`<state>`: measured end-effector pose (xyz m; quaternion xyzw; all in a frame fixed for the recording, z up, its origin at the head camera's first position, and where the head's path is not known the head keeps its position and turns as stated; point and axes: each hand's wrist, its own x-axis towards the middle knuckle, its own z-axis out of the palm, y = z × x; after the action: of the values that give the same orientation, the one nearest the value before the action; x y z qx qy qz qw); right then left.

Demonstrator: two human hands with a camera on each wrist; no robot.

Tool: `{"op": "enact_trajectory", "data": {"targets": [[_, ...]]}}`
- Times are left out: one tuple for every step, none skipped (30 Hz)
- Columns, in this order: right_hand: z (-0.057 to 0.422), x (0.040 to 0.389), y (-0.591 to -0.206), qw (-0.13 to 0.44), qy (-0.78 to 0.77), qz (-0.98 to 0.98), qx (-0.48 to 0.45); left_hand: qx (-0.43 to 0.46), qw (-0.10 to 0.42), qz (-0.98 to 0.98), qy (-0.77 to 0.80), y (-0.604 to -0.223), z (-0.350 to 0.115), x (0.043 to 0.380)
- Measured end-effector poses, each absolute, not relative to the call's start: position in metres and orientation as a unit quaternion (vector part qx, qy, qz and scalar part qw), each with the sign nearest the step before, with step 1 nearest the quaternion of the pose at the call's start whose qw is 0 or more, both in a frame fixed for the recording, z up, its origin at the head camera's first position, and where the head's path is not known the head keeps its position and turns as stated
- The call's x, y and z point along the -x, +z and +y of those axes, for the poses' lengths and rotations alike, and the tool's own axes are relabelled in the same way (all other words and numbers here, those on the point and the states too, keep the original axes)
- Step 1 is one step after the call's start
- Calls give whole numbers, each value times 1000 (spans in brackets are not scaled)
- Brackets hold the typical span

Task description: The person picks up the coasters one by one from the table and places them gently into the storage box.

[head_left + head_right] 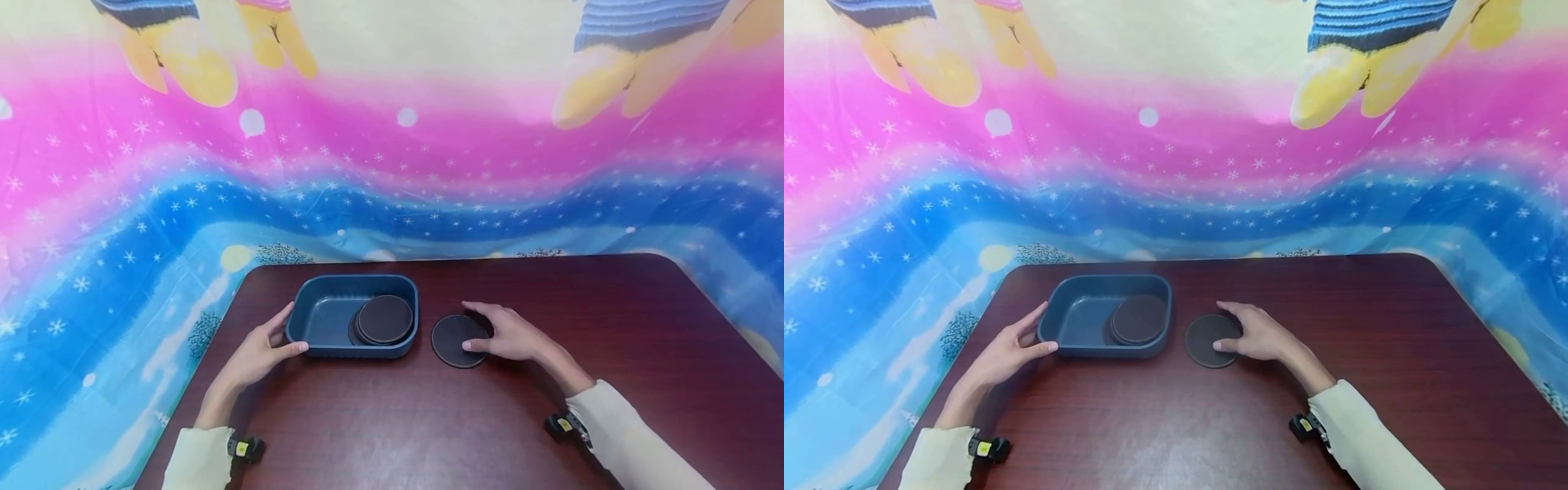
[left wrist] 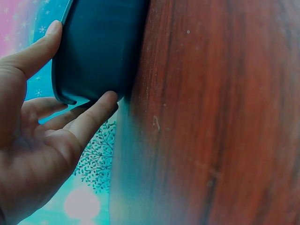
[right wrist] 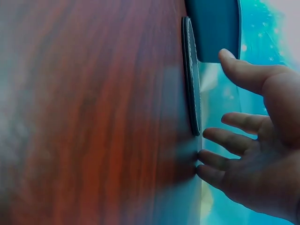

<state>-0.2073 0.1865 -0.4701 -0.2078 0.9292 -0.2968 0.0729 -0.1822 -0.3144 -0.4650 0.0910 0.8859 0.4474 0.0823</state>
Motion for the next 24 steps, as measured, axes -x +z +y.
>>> {"op": "enact_trajectory", "data": {"targets": [[186, 206, -470, 76, -294, 929, 210, -91, 83, 886, 448, -465, -314, 182], [185, 205, -470, 78, -290, 930, 211, -91, 83, 885, 448, -465, -314, 182], [185, 204, -469, 78, -288, 931, 212, -90, 83, 886, 448, -465, -314, 182], [183, 203, -469, 77, -284, 932, 213, -90, 83, 886, 448, -465, -314, 182], [182, 202, -469, 76, -280, 933, 214, -91, 83, 886, 447, -465, -315, 182], [181, 201, -468, 74, -277, 933, 215, -91, 84, 886, 447, -465, -315, 182], [180, 200, -468, 73, -274, 934, 215, -91, 84, 886, 446, -465, -315, 182], [179, 200, -468, 71, -272, 935, 215, -91, 84, 887, 445, -465, -315, 182], [178, 200, -468, 70, -271, 936, 215, -91, 84, 887, 444, -466, -315, 182], [177, 199, -468, 69, -269, 936, 215, -91, 84, 887, 445, -466, -315, 182], [177, 200, -468, 69, -271, 936, 215, -91, 84, 887, 444, -466, -315, 182], [176, 200, -468, 70, -273, 935, 216, -91, 83, 888, 443, -466, -315, 182], [176, 199, -469, 69, -274, 935, 215, -92, 82, 889, 442, -466, -315, 182], [176, 199, -469, 68, -278, 934, 214, -92, 82, 889, 441, -466, -315, 182], [176, 199, -470, 66, -282, 933, 213, -93, 82, 890, 440, -466, -315, 182], [176, 199, -470, 63, -287, 932, 213, -93, 81, 890, 439, -466, -314, 182], [176, 199, -471, 57, -293, 930, 215, -93, 81, 891, 437, -466, -314, 182], [176, 199, -471, 51, -298, 928, 217, -94, 81, 891, 436, -466, -314, 182], [176, 199, -472, 46, -304, 927, 213, -95, 81, 891, 436, -466, -314, 182], [176, 199, -472, 41, -311, 926, 211, -95, 81, 891, 437, -466, -314, 182], [177, 200, -472, 36, -316, 925, 208, -96, 80, 891, 437, -466, -314, 182], [177, 200, -471, 34, -322, 923, 206, -95, 79, 891, 438, -466, -314, 182], [178, 200, -470, 33, -326, 922, 204, -96, 78, 890, 438, -466, -315, 182], [179, 201, -469, 35, -331, 922, 198, -96, 77, 890, 439, -466, -315, 182]]}}
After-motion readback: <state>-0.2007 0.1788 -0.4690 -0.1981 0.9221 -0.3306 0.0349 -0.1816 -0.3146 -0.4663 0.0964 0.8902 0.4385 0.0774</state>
